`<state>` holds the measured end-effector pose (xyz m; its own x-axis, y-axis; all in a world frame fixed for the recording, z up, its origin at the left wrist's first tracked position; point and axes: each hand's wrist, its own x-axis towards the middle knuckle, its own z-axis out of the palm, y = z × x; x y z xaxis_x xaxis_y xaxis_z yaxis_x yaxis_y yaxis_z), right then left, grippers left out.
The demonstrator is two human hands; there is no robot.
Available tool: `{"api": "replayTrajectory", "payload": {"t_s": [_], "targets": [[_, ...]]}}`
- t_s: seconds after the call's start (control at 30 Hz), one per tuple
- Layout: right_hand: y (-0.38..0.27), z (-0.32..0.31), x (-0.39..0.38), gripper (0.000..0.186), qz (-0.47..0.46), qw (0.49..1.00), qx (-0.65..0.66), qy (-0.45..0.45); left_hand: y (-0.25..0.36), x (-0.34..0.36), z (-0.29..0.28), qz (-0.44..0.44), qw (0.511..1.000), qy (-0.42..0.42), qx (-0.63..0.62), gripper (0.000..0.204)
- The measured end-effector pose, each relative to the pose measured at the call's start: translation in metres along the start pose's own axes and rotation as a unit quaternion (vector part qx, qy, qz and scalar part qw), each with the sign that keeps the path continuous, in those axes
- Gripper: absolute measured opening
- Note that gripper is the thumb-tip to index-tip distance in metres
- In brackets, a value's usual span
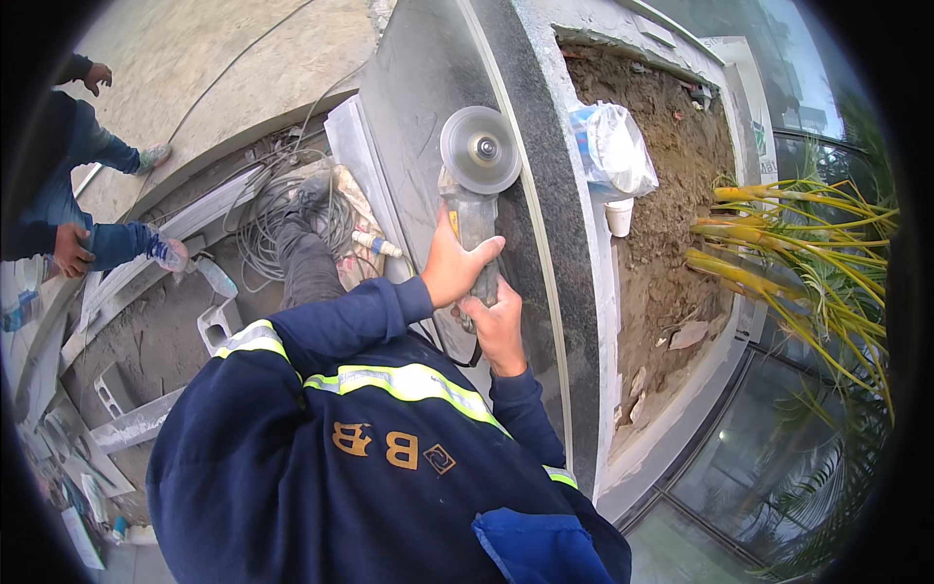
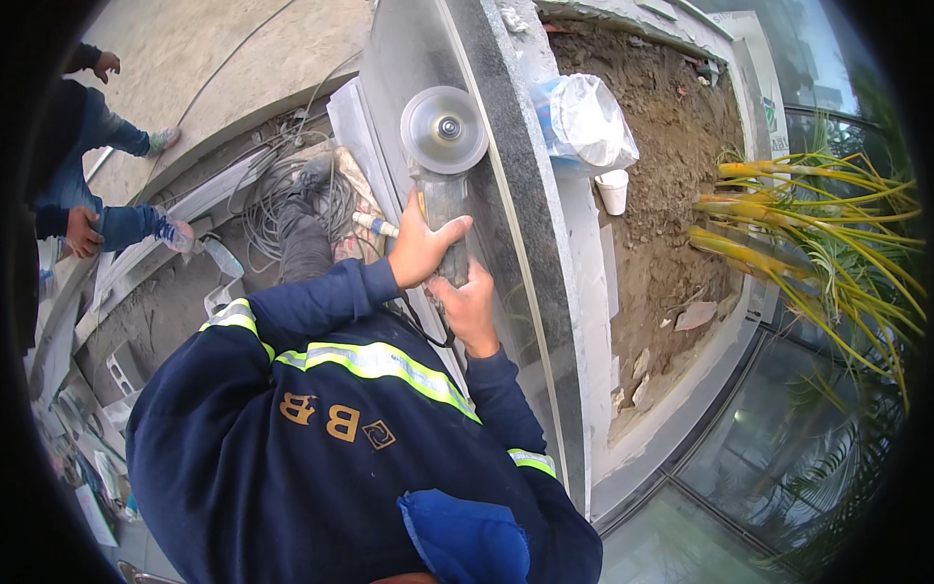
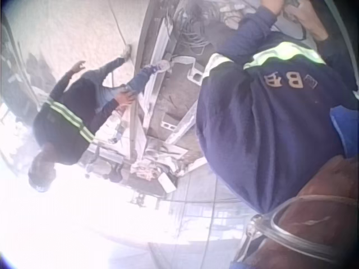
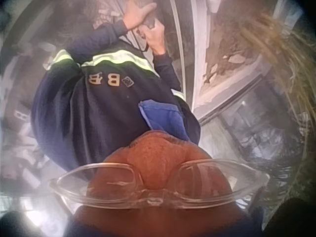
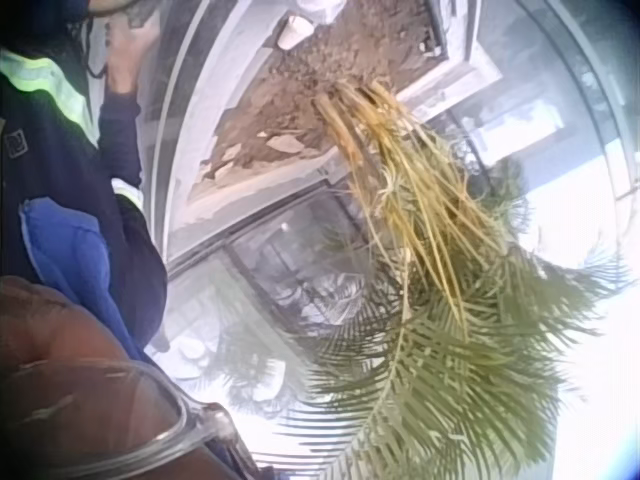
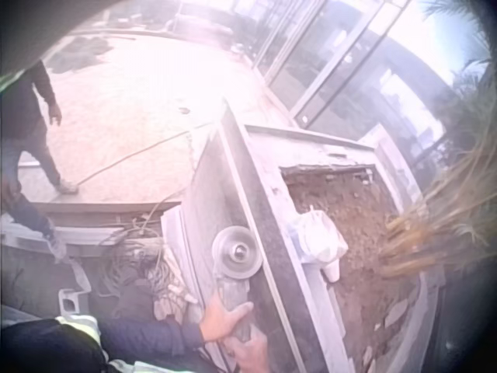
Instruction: The person uses an angle grinder to smooth the edges of a concrete planter structure. They move the tool along the vertical and horizontal edges, pausing briefly to reposition. Another worker is visible nearby but not directly involved in the grinding.
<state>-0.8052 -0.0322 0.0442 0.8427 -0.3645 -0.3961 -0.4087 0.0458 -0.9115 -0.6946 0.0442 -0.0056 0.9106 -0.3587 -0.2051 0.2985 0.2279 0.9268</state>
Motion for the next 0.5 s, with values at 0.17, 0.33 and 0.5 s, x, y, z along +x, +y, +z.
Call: {"api": "replayTrajectory", "payload": {"t_s": [0.17, 0.33, 0.5], "targets": [[-0.006, 0.007, 0.013, 0.024, -0.017, 1.0, 0.001, 0.002, 0.004, 0.014, -0.003, -0.015, 1.0, -0.001, -0.026, 0.069], [-0.008, 0.007, 0.023, 0.024, -0.014, 1.0, 0.013, -0.002, 0.01, 0.024, -0.004, -0.02, 0.999, -0.005, -0.039, 0.072], [-0.009, 0.009, 0.029, 0.027, -0.005, 1.0, 0.029, -0.003, 0.011, 0.033, -0.007, -0.037, 0.998, -0.015, -0.051, 0.081]]}}
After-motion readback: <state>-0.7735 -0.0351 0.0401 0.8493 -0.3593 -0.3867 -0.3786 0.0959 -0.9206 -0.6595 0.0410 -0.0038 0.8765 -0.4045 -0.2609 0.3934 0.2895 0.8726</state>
